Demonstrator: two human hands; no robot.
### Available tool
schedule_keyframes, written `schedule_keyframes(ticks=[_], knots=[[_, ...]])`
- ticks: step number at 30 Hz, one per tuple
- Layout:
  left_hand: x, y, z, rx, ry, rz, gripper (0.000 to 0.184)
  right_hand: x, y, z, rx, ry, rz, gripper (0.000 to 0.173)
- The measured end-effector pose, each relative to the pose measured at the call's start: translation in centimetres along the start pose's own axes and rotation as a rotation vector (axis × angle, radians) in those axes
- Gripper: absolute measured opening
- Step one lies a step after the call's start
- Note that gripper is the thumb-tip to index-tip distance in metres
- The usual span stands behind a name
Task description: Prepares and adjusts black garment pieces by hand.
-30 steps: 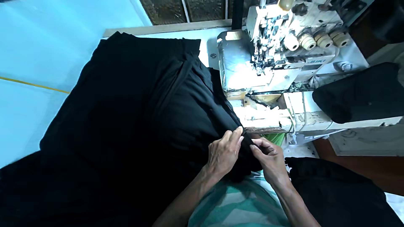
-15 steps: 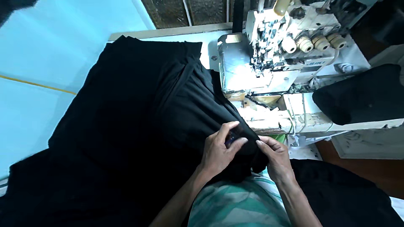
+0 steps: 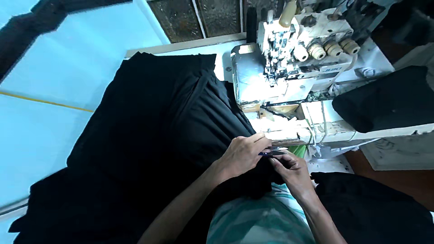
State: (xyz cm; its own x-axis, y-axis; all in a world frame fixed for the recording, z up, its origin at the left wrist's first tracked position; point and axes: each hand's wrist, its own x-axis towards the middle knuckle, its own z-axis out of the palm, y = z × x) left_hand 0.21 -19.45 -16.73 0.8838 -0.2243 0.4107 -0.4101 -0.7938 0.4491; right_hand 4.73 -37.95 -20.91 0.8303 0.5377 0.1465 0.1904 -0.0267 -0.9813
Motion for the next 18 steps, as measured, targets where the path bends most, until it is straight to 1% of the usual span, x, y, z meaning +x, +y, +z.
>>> schedule_keyframes(ticks=[2, 3, 5, 8, 10, 11, 12, 13, 14, 15, 16, 18], knots=[[-0.2, 0.4, 0.0, 0.118, -0.009, 0.000, 0.010, 0.1, 0.1, 0.1, -0.159, 0.050, -0.064, 0.015], [-0.3, 0.7, 0.0, 0.138, -0.026, -0.009, 0.010, 0.2, 0.2, 0.3, -0.269, 0.093, -0.107, 0.017], [-0.7, 1.2, 0.2, 0.068, -0.084, -0.061, 0.008, 0.4, 0.6, 0.4, -0.423, 0.157, -0.187, 0.022], [-1.4, 1.5, 1.2, -0.197, -0.115, -0.158, 0.010, 1.0, 1.4, 0.6, -0.484, 0.186, -0.206, 0.022], [-1.5, 1.4, 1.7, -0.362, -0.072, -0.221, 0.009, 1.2, 1.4, 0.8, -0.447, 0.169, -0.192, 0.021], [-1.4, 1.5, 1.6, -0.472, -0.056, -0.287, 0.013, 1.2, 1.4, 0.9, -0.417, 0.154, -0.182, 0.019], [-1.2, 1.5, 1.5, -0.608, -0.057, -0.359, 0.017, 1.2, 1.4, 0.8, -0.384, 0.131, -0.174, 0.019], [-1.0, 1.6, 1.4, -0.730, -0.077, -0.407, 0.016, 1.2, 1.5, 0.8, -0.345, 0.104, -0.179, 0.019], [-0.8, 1.7, 1.3, -0.800, -0.109, -0.413, 0.015, 1.0, 1.4, 0.7, -0.306, 0.074, -0.190, 0.020], [-0.8, 1.8, 1.3, -0.774, -0.141, -0.362, 0.015, 0.8, 1.3, 0.7, -0.280, 0.052, -0.203, 0.020], [-0.9, 1.8, 1.3, -0.664, -0.166, -0.263, 0.016, 0.7, 1.1, 0.6, -0.266, 0.033, -0.207, 0.020], [-1.1, 1.7, 1.0, -0.268, -0.204, 0.015, 0.009, 0.3, 0.7, 0.2, -0.274, -0.015, -0.182, 0.018]])
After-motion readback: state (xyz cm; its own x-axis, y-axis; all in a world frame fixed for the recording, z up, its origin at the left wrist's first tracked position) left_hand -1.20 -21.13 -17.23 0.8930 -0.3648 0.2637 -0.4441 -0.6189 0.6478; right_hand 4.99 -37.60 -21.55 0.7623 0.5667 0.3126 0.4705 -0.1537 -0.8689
